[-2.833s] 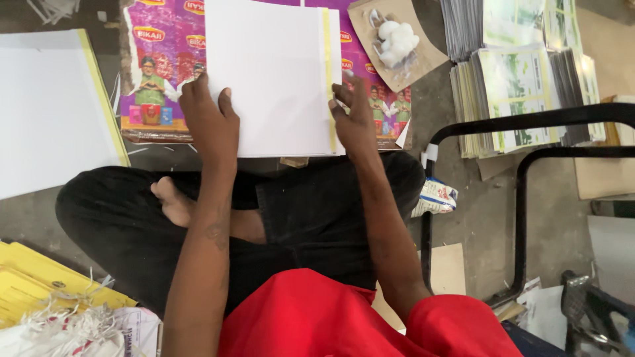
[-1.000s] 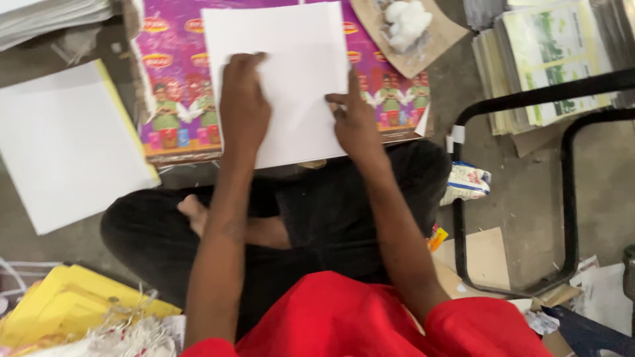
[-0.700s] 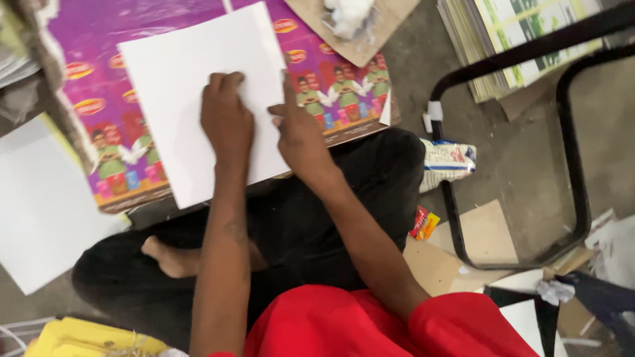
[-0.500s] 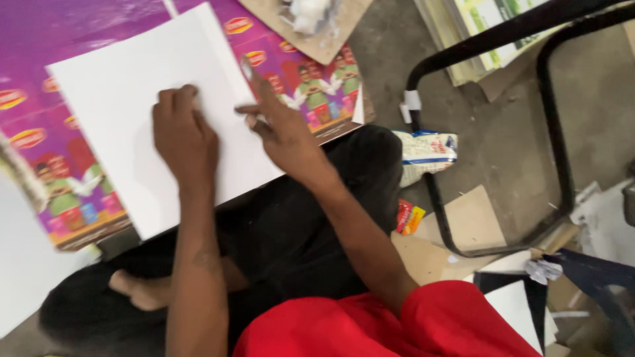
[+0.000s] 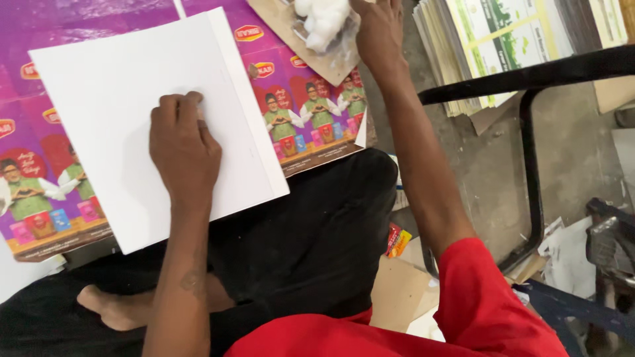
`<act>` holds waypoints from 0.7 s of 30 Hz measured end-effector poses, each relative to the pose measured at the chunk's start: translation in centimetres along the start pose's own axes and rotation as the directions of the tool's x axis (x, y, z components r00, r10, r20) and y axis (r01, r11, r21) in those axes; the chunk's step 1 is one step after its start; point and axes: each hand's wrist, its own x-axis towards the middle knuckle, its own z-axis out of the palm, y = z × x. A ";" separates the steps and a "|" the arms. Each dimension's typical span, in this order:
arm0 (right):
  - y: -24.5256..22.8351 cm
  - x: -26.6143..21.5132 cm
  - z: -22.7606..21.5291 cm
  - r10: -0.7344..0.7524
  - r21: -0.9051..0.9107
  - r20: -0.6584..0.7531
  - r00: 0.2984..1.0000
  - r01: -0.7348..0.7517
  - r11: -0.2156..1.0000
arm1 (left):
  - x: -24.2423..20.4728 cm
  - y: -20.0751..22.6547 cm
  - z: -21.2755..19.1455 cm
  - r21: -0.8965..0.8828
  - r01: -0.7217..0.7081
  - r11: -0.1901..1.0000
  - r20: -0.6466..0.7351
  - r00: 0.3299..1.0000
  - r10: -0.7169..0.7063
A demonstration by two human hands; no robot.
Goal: The person sits on the floor and assembles notebooks by inserting white paper stacks into printed covers. They repeatedly align the paper with the cover, press the spine, and smooth the edges to secure the assembly.
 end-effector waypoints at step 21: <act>-10.9 -6.0 -6.2 -0.048 0.851 0.333 0.942 -0.278 0.445 | -0.1 -0.5 -0.1 -0.102 0.047 0.994 -0.066 0.996 -0.054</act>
